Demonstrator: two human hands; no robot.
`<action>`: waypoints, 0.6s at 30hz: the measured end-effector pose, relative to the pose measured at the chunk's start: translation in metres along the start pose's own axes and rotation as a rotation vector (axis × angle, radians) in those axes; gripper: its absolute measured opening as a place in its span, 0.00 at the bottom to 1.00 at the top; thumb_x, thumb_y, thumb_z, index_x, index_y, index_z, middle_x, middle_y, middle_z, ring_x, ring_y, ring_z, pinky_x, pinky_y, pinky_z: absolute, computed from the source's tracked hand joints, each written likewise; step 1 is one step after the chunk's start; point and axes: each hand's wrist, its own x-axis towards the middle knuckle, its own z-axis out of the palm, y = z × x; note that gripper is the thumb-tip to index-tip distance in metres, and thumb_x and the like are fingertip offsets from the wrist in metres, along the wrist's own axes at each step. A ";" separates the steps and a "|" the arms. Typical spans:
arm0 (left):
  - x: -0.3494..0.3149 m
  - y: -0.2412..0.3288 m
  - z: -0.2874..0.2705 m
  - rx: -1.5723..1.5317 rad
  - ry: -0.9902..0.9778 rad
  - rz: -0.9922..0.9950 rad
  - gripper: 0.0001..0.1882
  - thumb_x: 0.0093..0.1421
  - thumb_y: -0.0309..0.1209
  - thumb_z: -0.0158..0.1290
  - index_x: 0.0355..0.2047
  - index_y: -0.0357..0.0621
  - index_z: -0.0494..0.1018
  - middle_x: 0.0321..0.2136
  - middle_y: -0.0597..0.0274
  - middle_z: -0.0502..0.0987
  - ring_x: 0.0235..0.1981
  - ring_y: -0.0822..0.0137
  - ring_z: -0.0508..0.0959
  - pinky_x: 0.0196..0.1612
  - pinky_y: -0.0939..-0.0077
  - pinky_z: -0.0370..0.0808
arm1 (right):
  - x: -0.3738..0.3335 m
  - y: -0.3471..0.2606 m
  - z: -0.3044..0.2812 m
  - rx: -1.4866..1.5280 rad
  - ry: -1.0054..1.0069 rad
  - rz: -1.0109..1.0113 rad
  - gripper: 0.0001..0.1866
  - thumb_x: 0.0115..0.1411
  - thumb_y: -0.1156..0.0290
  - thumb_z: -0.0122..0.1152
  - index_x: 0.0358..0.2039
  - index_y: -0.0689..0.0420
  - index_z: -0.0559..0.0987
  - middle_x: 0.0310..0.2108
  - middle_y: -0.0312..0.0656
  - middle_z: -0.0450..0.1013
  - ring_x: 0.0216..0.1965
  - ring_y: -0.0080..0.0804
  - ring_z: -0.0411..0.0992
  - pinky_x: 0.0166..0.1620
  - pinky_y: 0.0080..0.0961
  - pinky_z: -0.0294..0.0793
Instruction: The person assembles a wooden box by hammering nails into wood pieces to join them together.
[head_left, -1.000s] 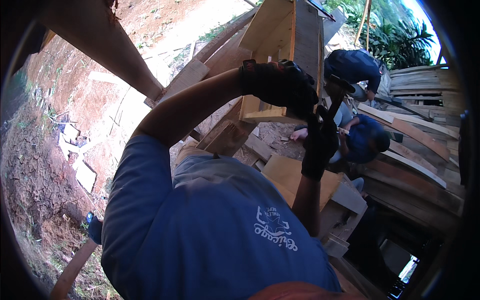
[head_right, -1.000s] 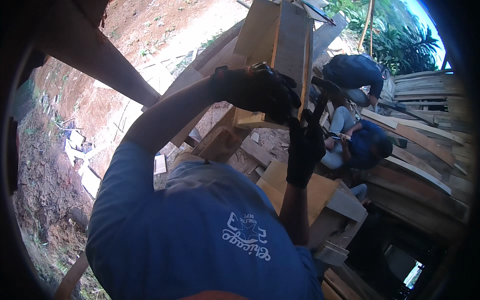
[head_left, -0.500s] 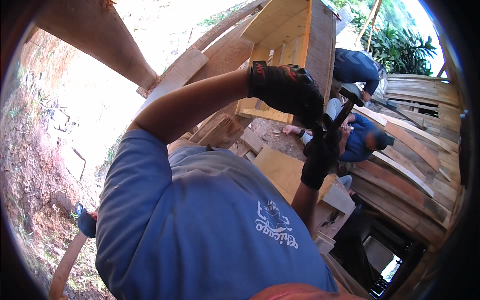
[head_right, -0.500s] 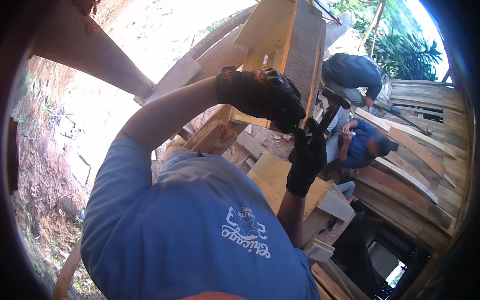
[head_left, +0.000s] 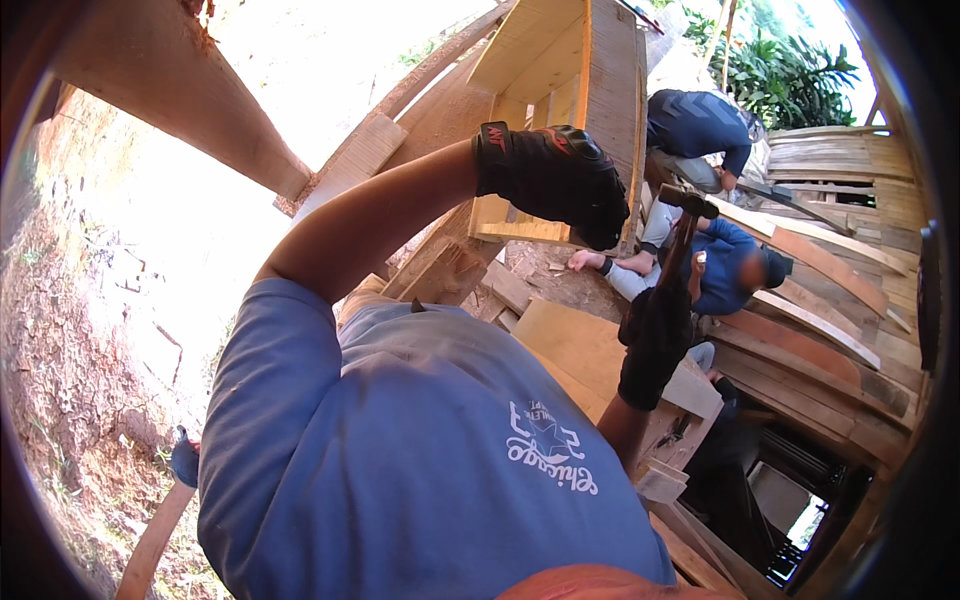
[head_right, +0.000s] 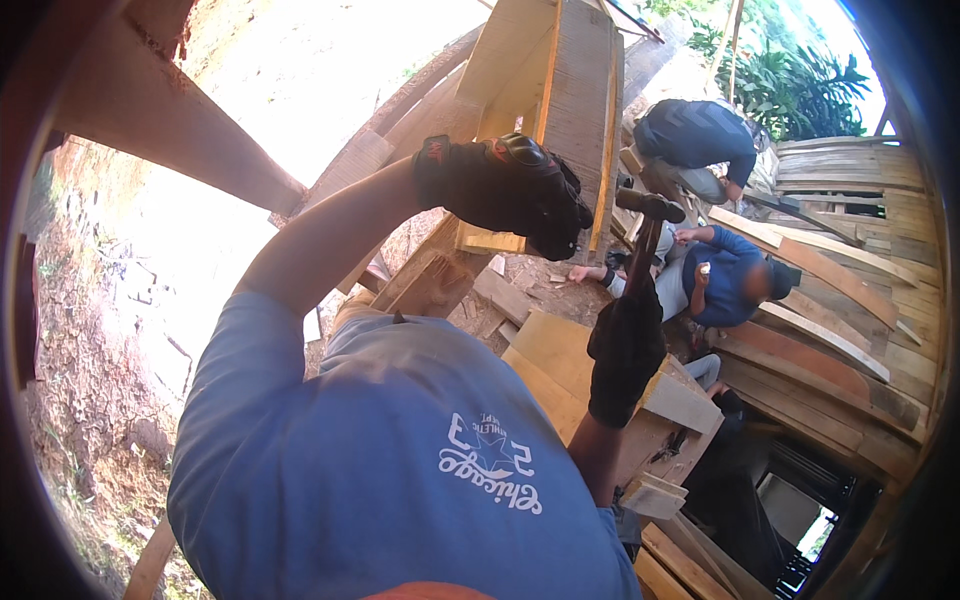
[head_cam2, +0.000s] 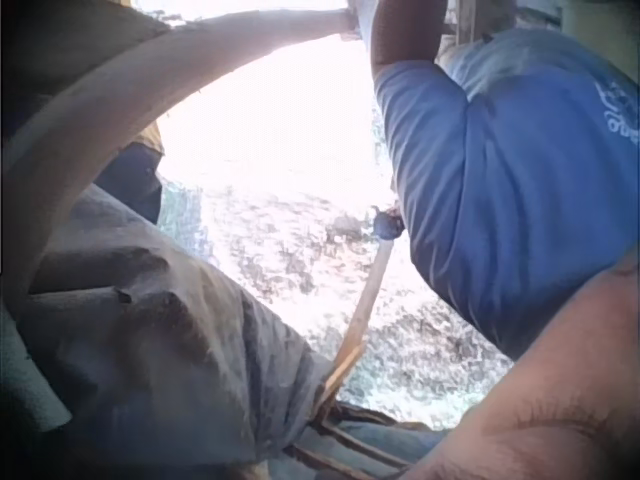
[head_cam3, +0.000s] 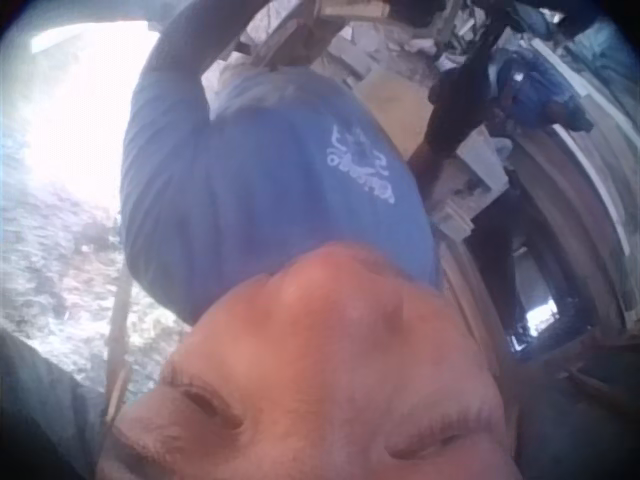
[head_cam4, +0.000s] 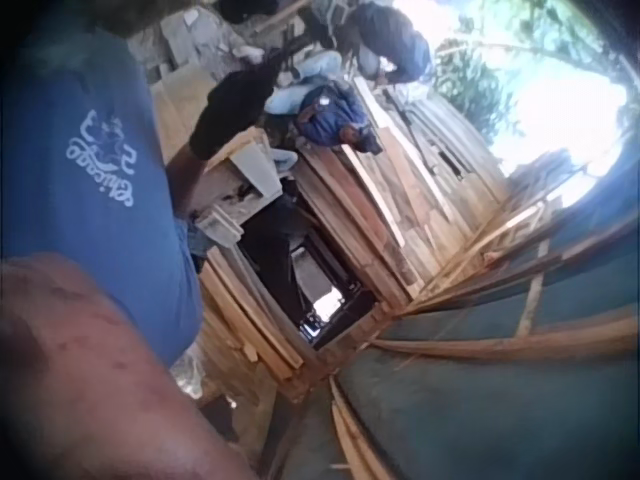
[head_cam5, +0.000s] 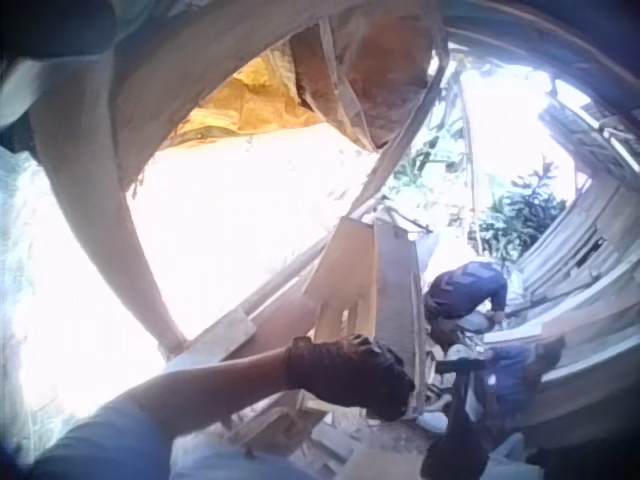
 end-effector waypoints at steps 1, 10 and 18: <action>0.000 0.002 -0.001 0.000 -0.002 -0.030 0.13 0.70 0.30 0.59 0.53 0.41 0.83 0.46 0.58 0.87 0.47 0.63 0.87 0.54 0.68 0.83 | -0.007 -0.011 -0.008 -0.071 -0.024 -0.035 0.20 0.72 0.74 0.63 0.63 0.63 0.78 0.31 0.31 0.74 0.24 0.13 0.67 0.25 0.17 0.62; 0.002 -0.028 0.016 -0.009 0.100 0.079 0.13 0.72 0.33 0.57 0.49 0.40 0.84 0.43 0.56 0.87 0.46 0.63 0.87 0.54 0.66 0.82 | -0.047 -0.029 -0.039 -0.309 -0.089 -0.018 0.21 0.66 0.81 0.62 0.60 0.63 0.81 0.37 0.42 0.82 0.30 0.24 0.78 0.32 0.25 0.74; 0.009 0.001 0.002 0.040 -0.011 0.031 0.11 0.71 0.31 0.57 0.44 0.37 0.85 0.42 0.57 0.87 0.44 0.65 0.87 0.51 0.67 0.83 | -0.049 -0.052 -0.038 -0.361 0.072 -0.177 0.21 0.66 0.81 0.62 0.60 0.62 0.81 0.38 0.42 0.83 0.32 0.24 0.78 0.34 0.25 0.74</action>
